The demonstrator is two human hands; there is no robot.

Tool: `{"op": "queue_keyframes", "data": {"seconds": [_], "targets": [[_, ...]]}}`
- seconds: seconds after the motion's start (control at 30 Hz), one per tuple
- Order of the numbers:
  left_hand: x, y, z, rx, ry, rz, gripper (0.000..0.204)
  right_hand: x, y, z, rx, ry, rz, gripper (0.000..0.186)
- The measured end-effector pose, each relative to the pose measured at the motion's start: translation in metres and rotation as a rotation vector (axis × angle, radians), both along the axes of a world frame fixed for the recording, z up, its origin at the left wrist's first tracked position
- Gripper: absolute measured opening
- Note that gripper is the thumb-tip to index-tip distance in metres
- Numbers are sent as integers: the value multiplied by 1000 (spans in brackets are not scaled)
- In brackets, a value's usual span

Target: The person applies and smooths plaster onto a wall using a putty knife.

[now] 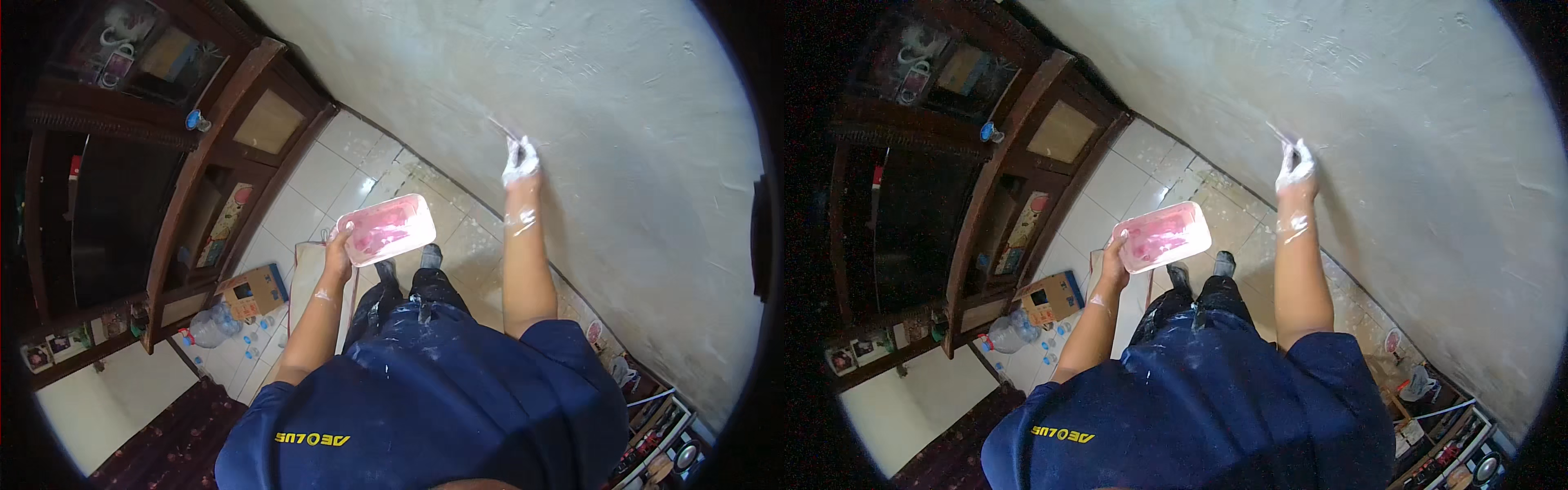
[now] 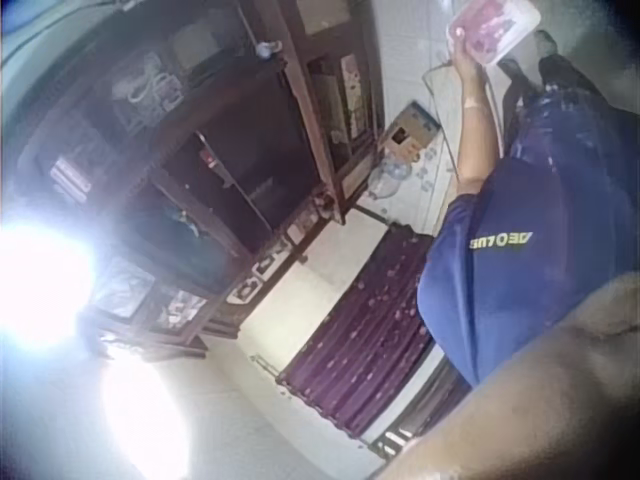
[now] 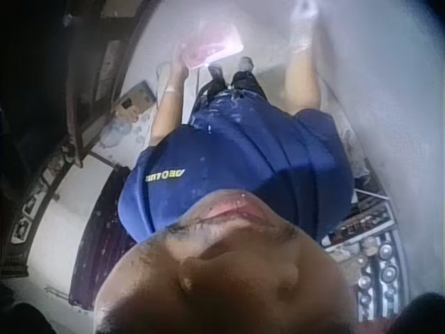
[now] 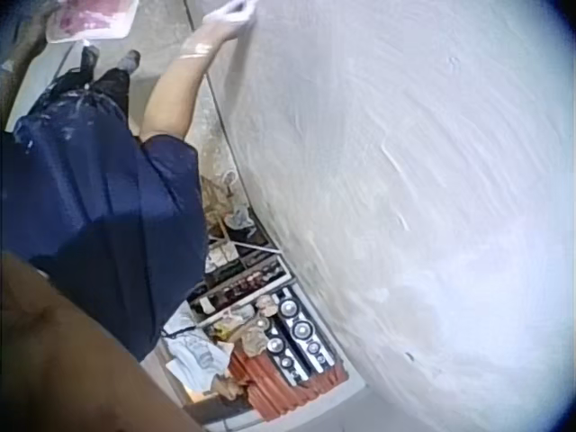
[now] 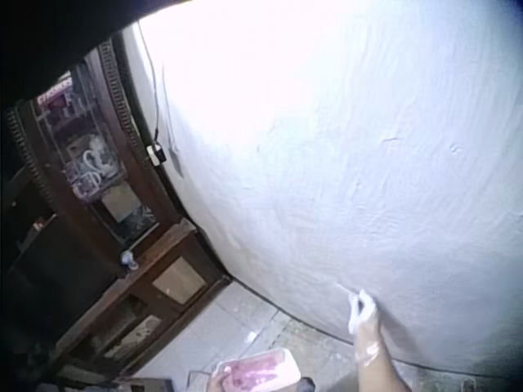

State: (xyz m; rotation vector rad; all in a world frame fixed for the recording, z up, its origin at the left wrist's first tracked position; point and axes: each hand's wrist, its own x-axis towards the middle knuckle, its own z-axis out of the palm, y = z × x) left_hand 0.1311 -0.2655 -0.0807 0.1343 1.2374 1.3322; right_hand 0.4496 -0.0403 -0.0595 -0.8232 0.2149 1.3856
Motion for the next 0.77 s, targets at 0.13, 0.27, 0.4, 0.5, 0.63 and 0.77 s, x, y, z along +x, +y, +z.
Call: {"op": "queue_keyframes", "data": {"seconds": [0.13, 0.27, 0.4, 0.5, 0.63, 0.77], "targets": [[0, 2, -10, 9, -3, -22, 33, -10, -21, 95, 167, 114, 25, 22], [1, 6, -25, 48, 53, -78, 41, -17, -89, 115, 189, -213, 43, 24], [2, 5, -19, -31, 11, -103, 42, -6, -79, 49, 206, -344, 8, 28], [8, 3, -20, -51, -23, -45, 33, 3, -48, -30, 216, -367, -13, 32], [13, 4, -31, -63, 3, -69, 36, 1, -38, -128, 130, -168, 13, 38], [12, 11, -31, -112, -16, -86, 38, -17, -64, -183, -51, 15, 88, 58]]}}
